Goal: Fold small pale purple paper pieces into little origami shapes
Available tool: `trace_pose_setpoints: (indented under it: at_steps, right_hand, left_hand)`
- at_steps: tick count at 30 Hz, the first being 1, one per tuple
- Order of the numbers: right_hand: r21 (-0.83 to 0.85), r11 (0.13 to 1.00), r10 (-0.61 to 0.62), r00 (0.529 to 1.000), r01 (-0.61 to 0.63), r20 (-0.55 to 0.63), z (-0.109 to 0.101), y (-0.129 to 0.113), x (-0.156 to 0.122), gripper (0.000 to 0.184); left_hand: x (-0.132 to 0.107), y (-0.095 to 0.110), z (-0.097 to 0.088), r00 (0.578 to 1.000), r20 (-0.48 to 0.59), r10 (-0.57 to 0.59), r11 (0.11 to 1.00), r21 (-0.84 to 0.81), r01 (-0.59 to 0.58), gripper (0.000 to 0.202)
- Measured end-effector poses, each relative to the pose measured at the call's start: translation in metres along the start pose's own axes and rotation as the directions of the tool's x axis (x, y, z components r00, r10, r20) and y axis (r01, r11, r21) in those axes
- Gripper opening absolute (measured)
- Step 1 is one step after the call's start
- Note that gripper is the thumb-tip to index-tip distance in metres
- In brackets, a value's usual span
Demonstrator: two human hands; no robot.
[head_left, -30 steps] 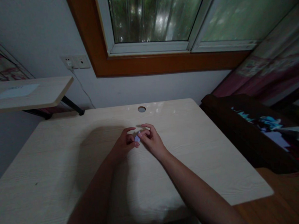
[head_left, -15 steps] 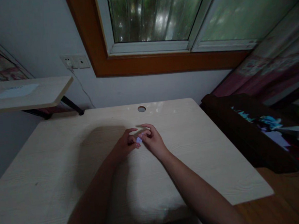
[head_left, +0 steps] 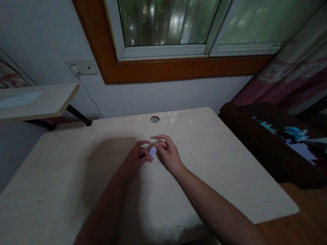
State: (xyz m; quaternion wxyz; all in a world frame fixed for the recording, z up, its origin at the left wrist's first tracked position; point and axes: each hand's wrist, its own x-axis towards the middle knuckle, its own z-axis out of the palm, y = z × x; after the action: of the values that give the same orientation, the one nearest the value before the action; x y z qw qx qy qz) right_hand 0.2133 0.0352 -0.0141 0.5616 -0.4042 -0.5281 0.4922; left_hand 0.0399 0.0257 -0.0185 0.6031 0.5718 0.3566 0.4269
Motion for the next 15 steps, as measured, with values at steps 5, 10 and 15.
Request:
trace_pose_setpoints:
  at_steps: [5, 10, 15]
  right_hand:
    - [-0.025, 1.0, -0.003, 0.999, 0.002, -0.048, -0.0007, 0.0036, 0.0009, 0.028]
    - [-0.051, 0.999, 0.0, 0.998, -0.003, -0.065, -0.0008, 0.0057, 0.0001, 0.026]
    - [-0.051, 0.999, -0.015, 0.997, 0.011, -0.079, -0.0003, 0.0048, -0.0002, 0.024]
  left_hand:
    - [0.0001, -0.001, -0.0011, 0.999, 0.018, 0.043, 0.999, -0.026, -0.042, 0.049]
    - [0.0, 0.0006, 0.0005, 1.0, -0.002, 0.017, 0.999, -0.035, -0.017, 0.05]
    - [0.0015, -0.0024, -0.0001, 0.999, -0.032, 0.006, 0.999, -0.031, -0.007, 0.053]
